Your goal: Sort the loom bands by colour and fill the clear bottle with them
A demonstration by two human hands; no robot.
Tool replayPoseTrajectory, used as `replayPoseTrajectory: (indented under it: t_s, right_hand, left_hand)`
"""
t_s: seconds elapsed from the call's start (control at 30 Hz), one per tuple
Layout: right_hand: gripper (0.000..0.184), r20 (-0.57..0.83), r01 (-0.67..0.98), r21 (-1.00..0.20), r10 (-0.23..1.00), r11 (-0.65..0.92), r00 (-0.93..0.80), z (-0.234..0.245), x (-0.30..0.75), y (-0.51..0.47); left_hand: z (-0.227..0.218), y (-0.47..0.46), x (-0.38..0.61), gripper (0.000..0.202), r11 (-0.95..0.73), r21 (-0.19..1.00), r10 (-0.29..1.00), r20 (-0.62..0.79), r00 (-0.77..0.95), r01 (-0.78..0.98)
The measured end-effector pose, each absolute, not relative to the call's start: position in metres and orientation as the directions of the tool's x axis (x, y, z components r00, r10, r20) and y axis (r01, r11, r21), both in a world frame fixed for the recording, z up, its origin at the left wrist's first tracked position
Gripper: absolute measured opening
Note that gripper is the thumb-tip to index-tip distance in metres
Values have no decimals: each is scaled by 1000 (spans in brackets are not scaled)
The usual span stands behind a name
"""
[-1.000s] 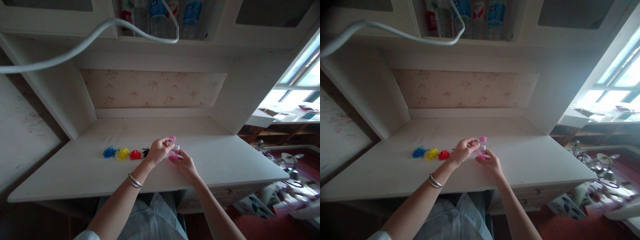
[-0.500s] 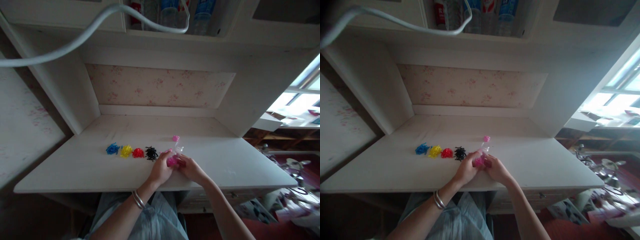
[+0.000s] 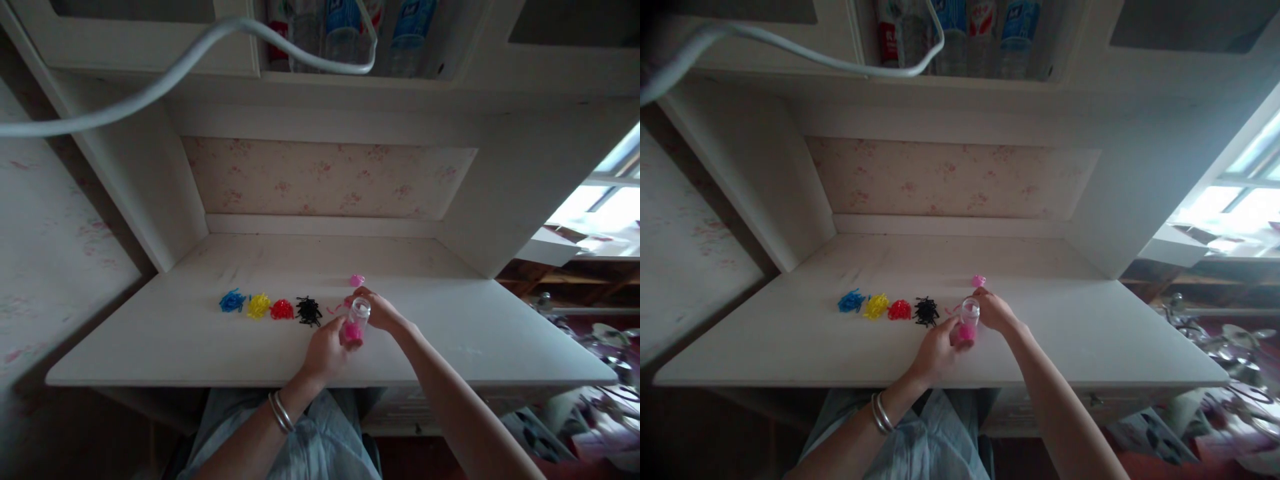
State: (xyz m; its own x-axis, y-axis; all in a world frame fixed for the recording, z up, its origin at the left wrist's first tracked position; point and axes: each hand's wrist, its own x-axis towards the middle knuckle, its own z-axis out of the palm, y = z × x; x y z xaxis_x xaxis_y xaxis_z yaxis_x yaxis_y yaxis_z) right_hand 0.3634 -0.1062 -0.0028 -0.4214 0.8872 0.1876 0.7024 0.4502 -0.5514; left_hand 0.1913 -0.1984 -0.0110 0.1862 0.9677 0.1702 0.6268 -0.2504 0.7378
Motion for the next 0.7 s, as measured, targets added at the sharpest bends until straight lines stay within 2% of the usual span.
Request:
replayPoseTrajectory:
  t_s: [0.13,0.27,0.37,0.47,0.57,0.7]
  right_hand:
    - [26,197,709,-547,892,444,-407,0,365,-106]
    - [23,294,717,-556,906,420,-303,-1,366,-105]
    - [17,387,666,-651,914,365,-122,12,366,-110]
    - [21,426,481,-791,905,379,-12,38,367,-128]
    - [22,447,327,-840,894,434,-38,63,367,-151]
    - [22,446,309,-837,890,452,-95,69,364,-167]
  left_hand:
    - [-4,-201,191,41,-293,764,956,219,196,574]
    - [-1,-201,192,44,-276,789,961,212,179,549]
    - [-6,-198,193,45,-275,819,961,214,176,504]
    - [-11,-195,195,50,-252,825,968,220,123,506]
    - [-14,-193,197,52,-245,803,968,232,94,544]
    - [-13,-193,198,53,-249,781,966,246,85,573]
